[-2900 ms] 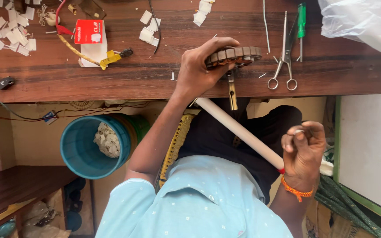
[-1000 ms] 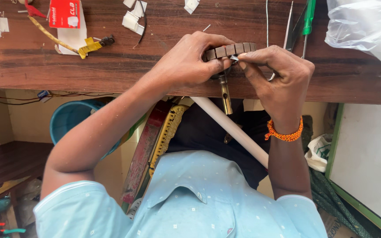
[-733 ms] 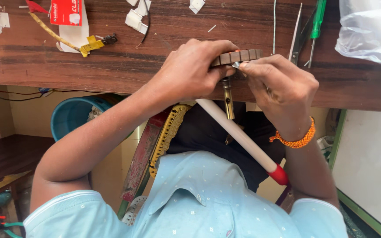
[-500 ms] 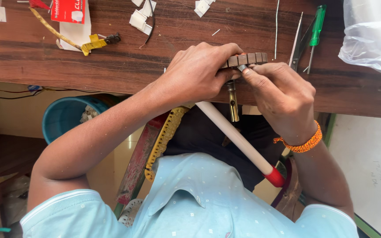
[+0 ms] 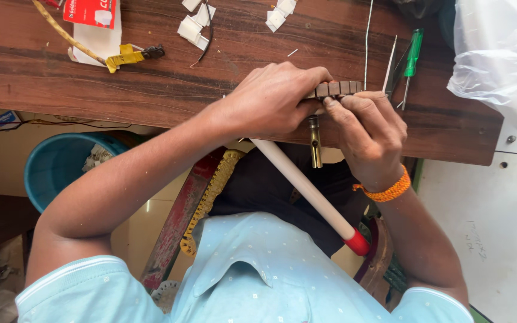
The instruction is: The person cuts small pieces of white insulation paper with scissors and inserts them one by one into the slots of a motor armature, using a screwdriver to press the paper down into each slot. Other completed armatures and motor parts sit on the workbench nearby.
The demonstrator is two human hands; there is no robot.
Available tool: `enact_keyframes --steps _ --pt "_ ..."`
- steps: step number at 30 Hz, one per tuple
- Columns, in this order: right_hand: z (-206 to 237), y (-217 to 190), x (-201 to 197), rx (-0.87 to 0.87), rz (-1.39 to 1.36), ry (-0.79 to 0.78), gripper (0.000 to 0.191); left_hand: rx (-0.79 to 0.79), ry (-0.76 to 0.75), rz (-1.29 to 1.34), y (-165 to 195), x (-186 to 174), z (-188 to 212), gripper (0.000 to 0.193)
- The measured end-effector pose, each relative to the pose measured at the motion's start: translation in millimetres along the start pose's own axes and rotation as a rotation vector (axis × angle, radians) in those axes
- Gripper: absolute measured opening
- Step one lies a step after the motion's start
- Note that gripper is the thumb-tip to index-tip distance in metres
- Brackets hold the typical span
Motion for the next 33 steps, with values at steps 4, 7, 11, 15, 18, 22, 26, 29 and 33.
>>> enact_keyframes --steps 4,7,11,15,18,22,26,29,33 --pt "5.6 -9.9 -5.0 -0.029 0.138 0.171 0.025 0.169 -0.026 0.03 5.7 -2.6 -0.8 0.029" --pt "17.2 -4.4 -13.9 0.128 0.058 0.346 0.046 0.355 -0.044 0.058 14.9 -2.4 12.4 0.038" --pt "37.5 28.2 8.5 0.539 -0.514 0.273 0.034 0.175 0.072 -0.027 4.2 3.1 26.3 0.045" --pt "46.2 37.2 12.3 0.639 -0.626 0.271 0.041 0.099 0.536 -0.061 19.2 -8.6 56.0 0.051" --pt "47.4 41.5 13.9 0.684 -0.745 0.231 0.046 0.053 0.7 -0.028 26.5 -2.1 70.1 0.053" --pt "49.6 40.8 14.9 0.709 -0.847 0.19 0.049 0.016 0.761 -0.035 27.9 10.8 74.5 0.048" --pt "54.6 38.3 15.3 0.685 -0.8 0.179 0.044 0.053 0.862 0.004 28.6 17.6 76.8 0.043" --pt "57.4 35.9 14.8 0.627 -0.707 0.183 0.037 0.047 0.895 0.05 28.7 23.5 78.4 0.041" --pt "61.9 43.5 18.4 0.644 -0.702 0.2 0.029 0.015 0.866 0.105 28.1 27.7 74.9 0.04"
Point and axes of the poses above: each hand's wrist, its own z-axis away from the middle knuckle, its own x-axis out of the palm, y = z × x, the point moved 9 cm from there along -z, towards the middle knuckle, and after that the axes turned 15 degrees about -z, right-handed, at the moved point
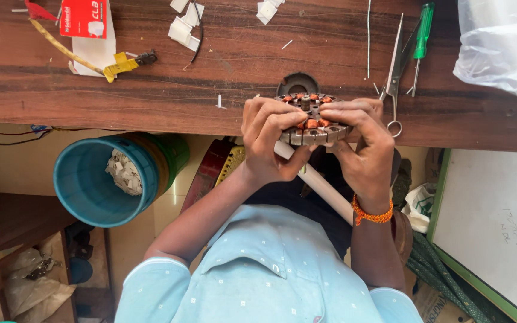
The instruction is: The person cuts small pieces of white insulation paper with scissors and inserts them one by one into the slots of a motor armature, using a screwdriver to press the paper down into each slot. Other completed armatures and motor parts sit on the workbench nearby.
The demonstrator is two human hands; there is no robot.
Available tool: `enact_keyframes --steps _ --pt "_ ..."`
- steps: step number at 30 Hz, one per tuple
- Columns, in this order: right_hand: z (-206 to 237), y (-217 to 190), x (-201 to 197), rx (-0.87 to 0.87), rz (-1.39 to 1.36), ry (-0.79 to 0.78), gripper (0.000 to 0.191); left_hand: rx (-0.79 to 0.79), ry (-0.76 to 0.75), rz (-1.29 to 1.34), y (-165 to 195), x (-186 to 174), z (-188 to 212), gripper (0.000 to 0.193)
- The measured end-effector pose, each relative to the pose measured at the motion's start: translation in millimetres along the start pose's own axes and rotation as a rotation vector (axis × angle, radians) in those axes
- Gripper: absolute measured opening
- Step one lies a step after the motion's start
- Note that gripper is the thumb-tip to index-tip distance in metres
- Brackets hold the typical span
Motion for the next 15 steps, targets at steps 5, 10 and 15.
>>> enact_keyframes --steps 5,10,15 --pt "-2.9 14.1 0.8 0.055 -0.172 -0.005 0.028 -0.071 -0.078 0.019 -7.2 4.5 -3.7 0.038" --pt "-2.9 15.5 1.8 0.01 -0.099 -0.038 0.026 -0.072 -0.098 0.017 -9.8 8.7 -2.6 0.036" --pt "-3.8 16.9 2.4 0.041 -0.121 0.013 0.028 -0.086 -0.087 0.013 -11.0 7.3 -8.9 0.038"
Point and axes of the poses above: each hand's wrist, its own z-axis away from the middle knuckle, its own x-axis out of the palm, y = z × x, the point moved 9 cm from there along -z, towards the middle knuckle, and after that the axes turned 15 degrees about -z, right-handed, at the moved point
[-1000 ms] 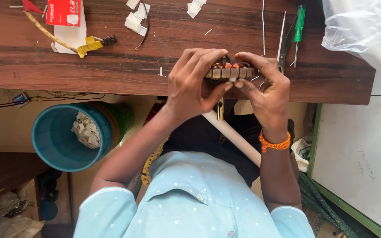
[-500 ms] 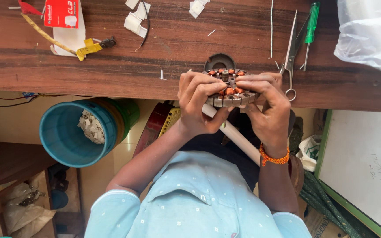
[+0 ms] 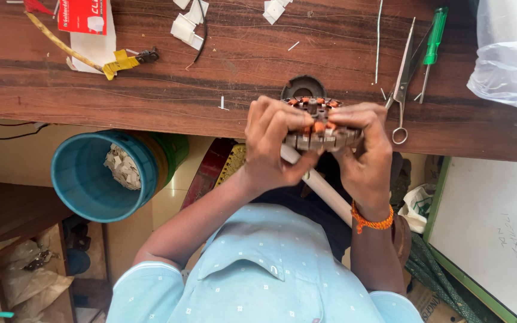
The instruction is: The person cuts small pieces of white insulation paper with scissors and inserts them one by one into the slots of a motor armature, using a screwdriver to press the paper down into each slot. Other completed armatures and motor parts sit on the workbench nearby.
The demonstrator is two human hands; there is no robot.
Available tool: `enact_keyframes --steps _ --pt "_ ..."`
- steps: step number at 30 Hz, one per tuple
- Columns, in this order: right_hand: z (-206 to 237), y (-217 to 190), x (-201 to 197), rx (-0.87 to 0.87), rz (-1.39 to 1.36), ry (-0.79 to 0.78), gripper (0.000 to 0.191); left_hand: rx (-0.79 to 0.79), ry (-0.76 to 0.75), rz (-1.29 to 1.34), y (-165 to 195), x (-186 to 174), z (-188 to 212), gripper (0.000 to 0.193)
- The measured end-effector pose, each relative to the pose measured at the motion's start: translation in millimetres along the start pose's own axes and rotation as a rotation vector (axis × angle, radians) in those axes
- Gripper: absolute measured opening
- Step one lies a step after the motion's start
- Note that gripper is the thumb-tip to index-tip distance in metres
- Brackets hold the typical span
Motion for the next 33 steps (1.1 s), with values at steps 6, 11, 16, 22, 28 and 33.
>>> enact_keyframes --steps 6,11,16,22,28,33 --pt "-7.2 9.4 -2.8 0.003 -0.094 0.105 0.035 0.015 -0.19 0.183 -19.5 -5.2 -17.1 0.045" --pt "-6.5 8.5 -1.5 -0.222 -0.077 0.026 0.054 0.133 -0.111 -0.042 1.2 -16.9 -13.7 0.057" --pt "11.7 12.7 1.9 -0.409 -0.183 0.074 0.046 0.187 -0.132 -0.186 12.0 -19.2 -16.6 0.061" --pt "29.8 23.1 7.0 -0.471 0.219 0.093 0.051 0.151 -0.056 -0.188 7.0 -11.3 -1.1 0.062" --pt "39.3 28.6 10.5 -0.626 0.323 0.177 0.046 0.265 -0.079 -0.157 6.6 -7.6 2.9 0.06" --pt "47.0 25.1 13.6 -0.646 0.322 0.223 0.044 0.165 -0.252 -0.262 4.2 -2.2 -3.7 0.073"
Point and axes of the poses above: each hand's wrist, its own z-axis away from the middle knuckle, its own x-axis out of the palm, y = z × x, the point moved 9 cm from there along -z, towards the middle knuckle, and after that the axes turned 15 degrees about -z, right-handed, at the moved point
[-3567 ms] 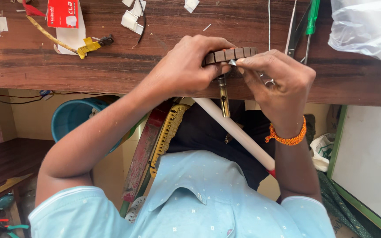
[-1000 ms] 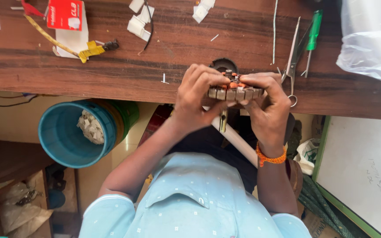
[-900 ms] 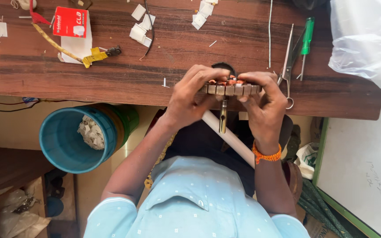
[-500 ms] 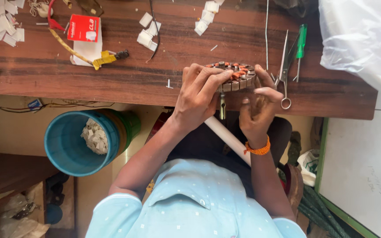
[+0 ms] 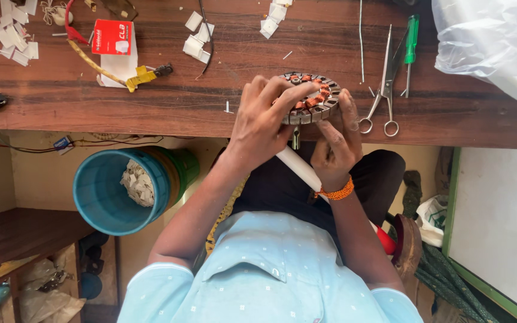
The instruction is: The person cuts small pieces of white insulation paper with scissors and inserts them one by one into the slots of a motor armature, using a screwdriver to press the paper down into each slot. Other completed armatures and motor parts sit on the workbench nearby.
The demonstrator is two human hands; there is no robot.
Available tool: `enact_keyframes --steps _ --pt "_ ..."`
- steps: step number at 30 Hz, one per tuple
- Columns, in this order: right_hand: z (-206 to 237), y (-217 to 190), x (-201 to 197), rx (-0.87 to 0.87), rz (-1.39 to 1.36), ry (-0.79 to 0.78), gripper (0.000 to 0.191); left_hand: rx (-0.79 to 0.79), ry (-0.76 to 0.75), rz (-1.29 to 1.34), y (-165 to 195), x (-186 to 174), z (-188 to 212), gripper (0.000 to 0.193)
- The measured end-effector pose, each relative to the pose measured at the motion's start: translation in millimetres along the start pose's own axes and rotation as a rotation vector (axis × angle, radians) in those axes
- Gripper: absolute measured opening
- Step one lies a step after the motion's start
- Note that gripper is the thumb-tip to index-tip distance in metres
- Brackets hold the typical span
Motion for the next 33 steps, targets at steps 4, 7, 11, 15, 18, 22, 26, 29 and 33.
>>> enact_keyframes --steps 4,7,11,15,18,22,26,29,33 --pt "-2.9 -14.2 2.0 -0.031 0.114 0.026 0.034 0.075 0.033 -0.062 9.9 -3.2 -9.7 0.07" --pt "-10.0 -16.9 4.0 -0.045 0.113 0.023 0.02 0.084 0.026 -0.029 10.2 -2.1 -9.9 0.062" --pt "-19.7 -12.4 9.5 -0.089 -0.001 0.026 0.015 0.052 0.081 0.006 3.7 -1.8 -6.3 0.052" --pt "-23.4 -12.5 14.2 -0.148 0.032 -0.057 0.015 0.076 0.102 -0.009 -1.2 2.8 -2.6 0.048" --pt "-21.1 -16.4 16.4 -0.168 0.049 -0.136 0.017 0.087 0.133 -0.02 -0.3 -1.5 4.3 0.051" --pt "-7.6 -33.3 4.8 -0.213 0.153 -0.128 0.028 0.138 0.175 -0.015 10.8 -11.3 8.1 0.051" --pt "10.6 -41.5 -36.8 -0.077 0.255 -0.03 0.036 0.11 0.207 0.002 11.9 -22.1 5.1 0.047" --pt "18.2 -33.2 -85.4 0.097 0.181 0.098 0.033 0.071 0.218 0.067 5.5 -32.0 10.4 0.046" --pt "29.6 -29.2 -125.9 0.222 0.064 0.222 0.029 0.084 0.242 0.126 4.8 -32.8 13.9 0.043"
Point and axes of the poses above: each hand's wrist, its own z-axis away from the middle knuckle, its own x-axis out of the palm, y = z × x, the point moved 9 cm from there along -z, towards the middle knuckle, and after that the axes turned 15 degrees about -z, right-handed, at the moved point
